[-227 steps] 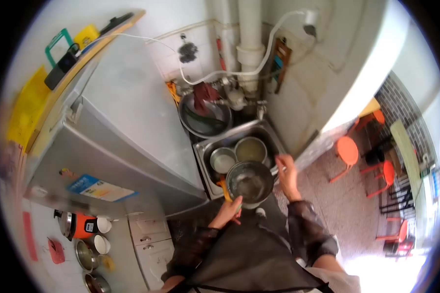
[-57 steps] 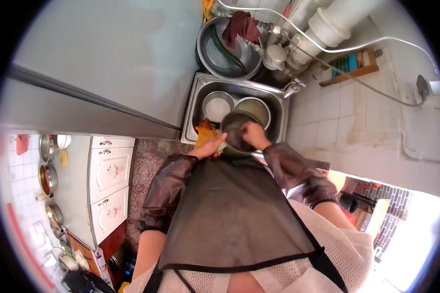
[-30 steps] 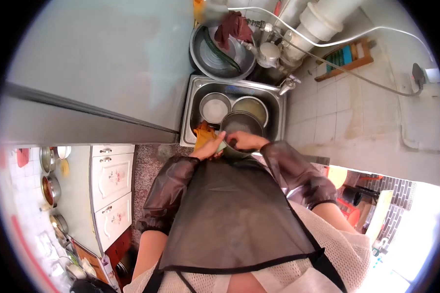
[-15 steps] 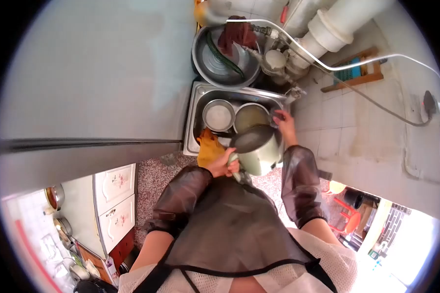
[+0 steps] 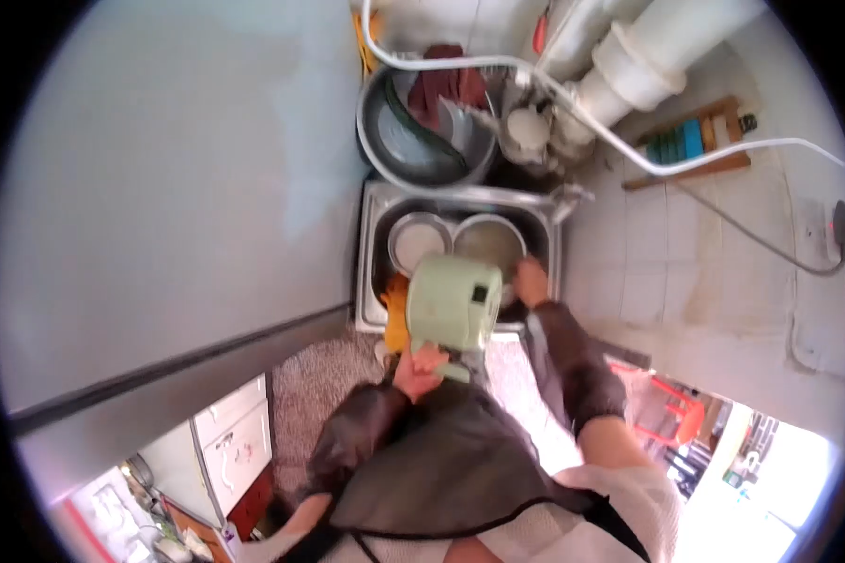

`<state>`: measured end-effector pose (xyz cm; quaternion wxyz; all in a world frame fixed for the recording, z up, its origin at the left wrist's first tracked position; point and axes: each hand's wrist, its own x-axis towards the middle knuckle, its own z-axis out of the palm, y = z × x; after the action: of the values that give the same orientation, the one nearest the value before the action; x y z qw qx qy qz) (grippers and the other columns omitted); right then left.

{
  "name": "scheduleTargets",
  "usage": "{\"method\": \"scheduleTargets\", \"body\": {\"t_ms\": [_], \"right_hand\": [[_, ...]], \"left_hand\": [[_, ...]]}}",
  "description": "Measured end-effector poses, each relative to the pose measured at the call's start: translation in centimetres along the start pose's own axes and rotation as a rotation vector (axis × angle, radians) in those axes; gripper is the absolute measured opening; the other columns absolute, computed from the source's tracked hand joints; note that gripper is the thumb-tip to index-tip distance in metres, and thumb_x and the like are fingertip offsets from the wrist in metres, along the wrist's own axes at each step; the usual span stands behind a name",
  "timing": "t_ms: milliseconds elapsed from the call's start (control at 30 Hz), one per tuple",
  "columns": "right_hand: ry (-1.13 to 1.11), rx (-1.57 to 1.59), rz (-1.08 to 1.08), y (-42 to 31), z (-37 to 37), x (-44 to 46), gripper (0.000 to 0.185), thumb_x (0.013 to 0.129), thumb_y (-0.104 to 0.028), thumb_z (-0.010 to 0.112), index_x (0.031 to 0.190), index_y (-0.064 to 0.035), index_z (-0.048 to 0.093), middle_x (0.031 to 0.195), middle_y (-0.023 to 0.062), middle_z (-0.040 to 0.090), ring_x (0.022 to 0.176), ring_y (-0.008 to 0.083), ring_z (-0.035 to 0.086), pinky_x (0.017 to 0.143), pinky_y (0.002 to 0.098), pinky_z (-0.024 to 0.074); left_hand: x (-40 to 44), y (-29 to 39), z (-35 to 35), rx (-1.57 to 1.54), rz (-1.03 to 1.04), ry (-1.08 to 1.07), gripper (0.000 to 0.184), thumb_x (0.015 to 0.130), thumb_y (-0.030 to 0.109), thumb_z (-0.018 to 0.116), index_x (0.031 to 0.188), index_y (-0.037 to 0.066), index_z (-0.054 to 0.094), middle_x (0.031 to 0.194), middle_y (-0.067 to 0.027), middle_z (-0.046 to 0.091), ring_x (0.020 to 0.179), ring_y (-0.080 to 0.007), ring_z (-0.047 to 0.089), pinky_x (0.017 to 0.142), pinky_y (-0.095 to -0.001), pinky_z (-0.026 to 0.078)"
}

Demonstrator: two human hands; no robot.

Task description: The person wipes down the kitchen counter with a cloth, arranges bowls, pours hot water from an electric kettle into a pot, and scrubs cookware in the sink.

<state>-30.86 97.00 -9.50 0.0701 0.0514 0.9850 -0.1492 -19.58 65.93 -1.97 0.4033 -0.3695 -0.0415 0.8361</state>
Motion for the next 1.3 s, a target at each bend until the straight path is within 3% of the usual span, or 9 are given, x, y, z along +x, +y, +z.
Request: {"method": "scheduleTargets", "body": {"t_ms": [133,333,400,533,600,733,833,1133,1300], "right_hand": [[0.044,0.445,-0.023,-3.5,-6.7,2.0,0.026,0.074,-0.005,0.064,0.1,-0.0017,0.061,0.095,0.0159,0.059,0.088,0.0357,0.06,0.08,0.0401,0.0491],[-0.152,1.422,0.098,-5.1,-12.2,3.7,0.026,0.076,-0.007,0.066,0.101,-0.0032,0.063,0.099,0.0159,0.063,0.093,0.0302,0.062,0.082,0.0386,0.0498],[-0.278,-0.223,-0.112,-1.7,-2.9,2.7,0.026,0.077,-0.007,0.064,0.102,-0.0074,0.065,0.099,0.0178,0.063,0.09,0.0316,0.062,0.079,0.0374,0.0494],[-0.007,0.63,-0.079,-11.1,1.3,4.9,0.033,0.068,-0.008,0.067,0.101,-0.0093,0.066,0.099,0.0156,0.062,0.09,0.0342,0.061,0.08,0.0404,0.049],[0.008,0.502,-0.476,-14.8,4.5,7.3,0.03,0.068,-0.007,0.064,0.098,-0.0088,0.065,0.098,0.0153,0.062,0.089,0.0344,0.061,0.079,0.0422,0.0493],[-0.017,-0.031,-0.425,-15.1,14.9,11.1,0.027,0.073,-0.008,0.06,0.099,-0.0075,0.064,0.098,0.0158,0.061,0.092,0.033,0.06,0.078,0.0445,0.0492],[-0.346,-0.001,-0.855,-14.9,16.1,10.5,0.025,0.069,-0.009,0.059,0.093,-0.0064,0.063,0.094,0.0167,0.062,0.086,0.0322,0.062,0.074,0.042,0.051],[-0.369,-0.114,-0.411,-16.7,8.8,11.1,0.016,0.074,-0.01,0.061,0.084,0.0006,0.067,0.08,0.0166,0.066,0.073,0.0279,0.065,0.063,0.04,0.053],[-0.653,0.882,-0.025,-15.3,-4.9,10.1,0.022,0.081,-0.015,0.066,0.098,-0.0017,0.062,0.083,0.0061,0.064,0.069,0.0146,0.062,0.054,0.0299,0.0505]], "left_hand": [[-2.9,1.2,0.7,0.051,-0.018,-0.216,0.06,0.091,0.057,0.037,0.05,0.015,0.028,0.047,0.0024,0.027,0.051,-0.0123,0.034,0.035,-0.0244,0.026],[-6.4,1.4,5.7,1.099,0.046,0.12,0.062,0.094,0.05,0.02,0.048,0.011,0.035,0.046,-0.0022,0.036,0.047,-0.0145,0.042,0.034,-0.0278,0.038],[-7.7,1.4,5.5,1.15,0.054,0.133,0.062,0.095,0.048,0.022,0.049,0.01,0.037,0.047,-0.0035,0.039,0.045,-0.0156,0.044,0.039,-0.0278,0.043],[-10.3,0.4,5.3,1.303,0.163,0.442,0.061,0.097,0.043,0.028,0.051,0.005,0.044,0.048,-0.0051,0.045,0.043,-0.0158,0.047,0.042,-0.0284,0.045],[-11.1,0.7,4.8,1.286,0.244,0.495,0.061,0.097,0.042,0.029,0.052,0.004,0.046,0.048,-0.0058,0.045,0.042,-0.0165,0.048,0.042,-0.0289,0.045],[-12.6,0.5,3.2,1.101,0.339,0.703,0.056,0.094,0.041,0.042,0.059,-0.001,0.052,0.052,-0.007,0.05,0.042,-0.0168,0.05,0.04,-0.0302,0.046],[-13.7,0.0,2.0,1.12,0.417,0.701,0.053,0.094,0.04,0.043,0.065,-0.003,0.055,0.055,-0.0073,0.052,0.043,-0.0174,0.051,0.04,-0.0309,0.046],[-12.9,0.7,2.8,1.078,0.452,0.685,0.056,0.094,0.042,0.04,0.062,-0.002,0.052,0.053,-0.0071,0.049,0.042,-0.0172,0.049,0.04,-0.0306,0.046],[-12.7,1.1,2.7,1.179,0.444,0.656,0.06,0.093,0.046,0.041,0.058,-0.001,0.052,0.052,-0.0069,0.048,0.043,-0.0172,0.05,0.04,-0.0301,0.047]]}}
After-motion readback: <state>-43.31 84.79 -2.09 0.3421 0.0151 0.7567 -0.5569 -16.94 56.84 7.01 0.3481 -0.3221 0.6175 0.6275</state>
